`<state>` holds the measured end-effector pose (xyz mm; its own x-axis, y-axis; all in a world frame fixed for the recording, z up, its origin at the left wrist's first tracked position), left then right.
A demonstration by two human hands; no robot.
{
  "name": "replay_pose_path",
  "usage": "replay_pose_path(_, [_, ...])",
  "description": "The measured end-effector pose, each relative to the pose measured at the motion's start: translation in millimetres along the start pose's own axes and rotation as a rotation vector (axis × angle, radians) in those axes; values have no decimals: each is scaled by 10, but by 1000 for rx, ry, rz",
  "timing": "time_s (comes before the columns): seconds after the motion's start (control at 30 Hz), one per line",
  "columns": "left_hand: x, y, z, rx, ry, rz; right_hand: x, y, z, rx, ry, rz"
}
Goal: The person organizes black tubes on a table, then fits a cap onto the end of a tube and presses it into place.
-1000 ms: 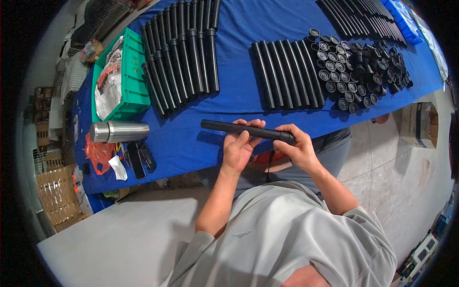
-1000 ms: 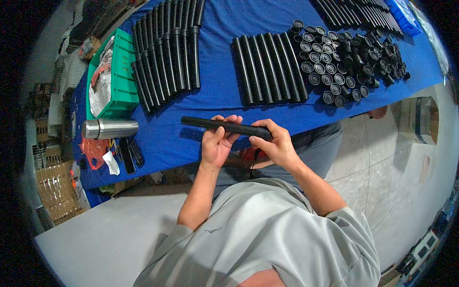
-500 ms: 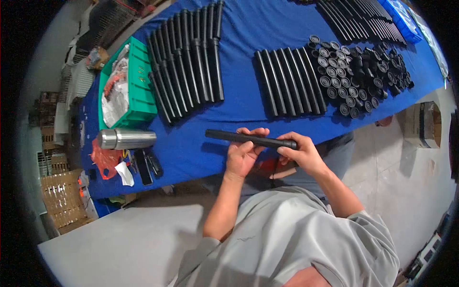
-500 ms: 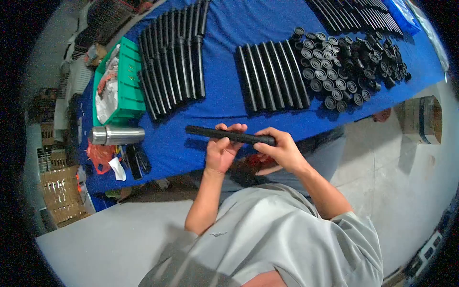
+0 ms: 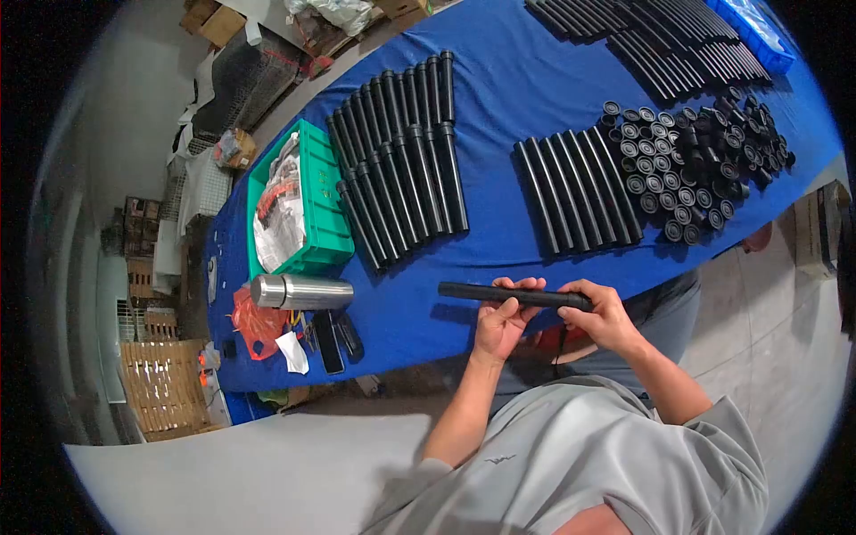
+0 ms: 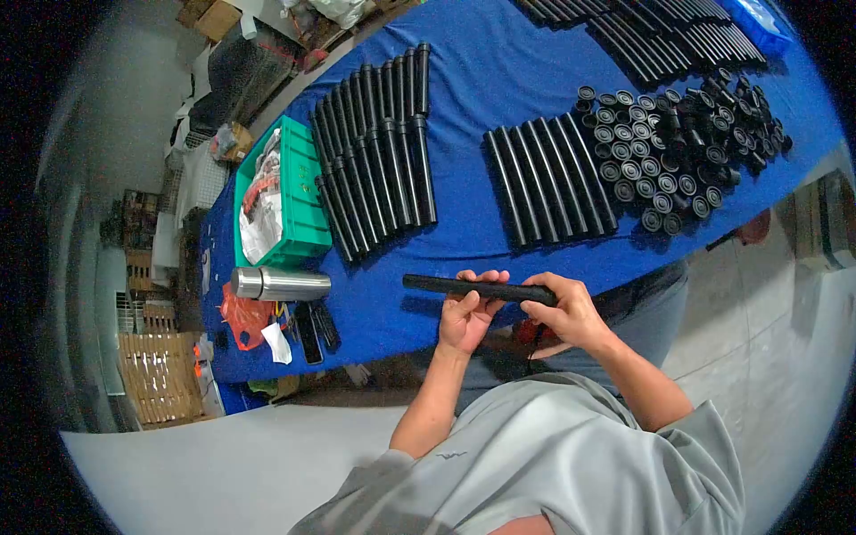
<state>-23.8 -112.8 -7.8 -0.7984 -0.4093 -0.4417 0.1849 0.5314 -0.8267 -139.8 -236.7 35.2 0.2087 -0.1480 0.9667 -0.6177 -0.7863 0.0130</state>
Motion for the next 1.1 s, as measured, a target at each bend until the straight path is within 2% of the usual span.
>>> replay_pose_path(0.13, [4,-22,-14,-2,16,-19,222,46,-29,-43,237,-155])
replay_pose_path(0.23, [6,-8,-13,19,19,-18,89,17,-23,-27,-31,133])
replay_pose_path(0.33, [5,-40,-24,36,-9,20,-124,-31,6,35,-173,201])
replay_pose_path(0.43, [-10,28,-14,4,-12,44,-80,-45,14,22,-122,147])
replay_pose_path(0.53, [-7,-15,-22,41,-26,24,-95,-45,30,74,-164,97])
replay_pose_path(0.63, [-19,-51,-15,-14,-18,64,-78,-7,54,-5,-45,128])
replay_pose_path(0.73, [5,-23,14,-15,12,30,417,105,-17,-130,542,-220])
replay_pose_path(0.83, [-7,3,-5,13,25,42,167,84,-29,-43,43,47])
replay_pose_path(0.93, [2,-8,1,-7,26,65,-111,27,-32,36,-180,124])
replay_pose_path(1.03, [9,0,16,-14,14,66,310,90,-45,-39,389,-212])
replay_pose_path(1.1, [11,11,5,-16,9,47,217,73,-35,-17,205,-75])
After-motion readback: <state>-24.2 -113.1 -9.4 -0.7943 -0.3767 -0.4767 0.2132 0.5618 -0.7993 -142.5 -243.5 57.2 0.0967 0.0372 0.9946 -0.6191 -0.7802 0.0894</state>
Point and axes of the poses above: each hand's wrist, its own z-axis towards the middle knuckle, its own y-axis out of the back of the hand, x = y × z, the point moved 10 cm from there along z, towards the middle knuckle, and after that the axes turned 14 degrees about -x, right-handed, at the moved point
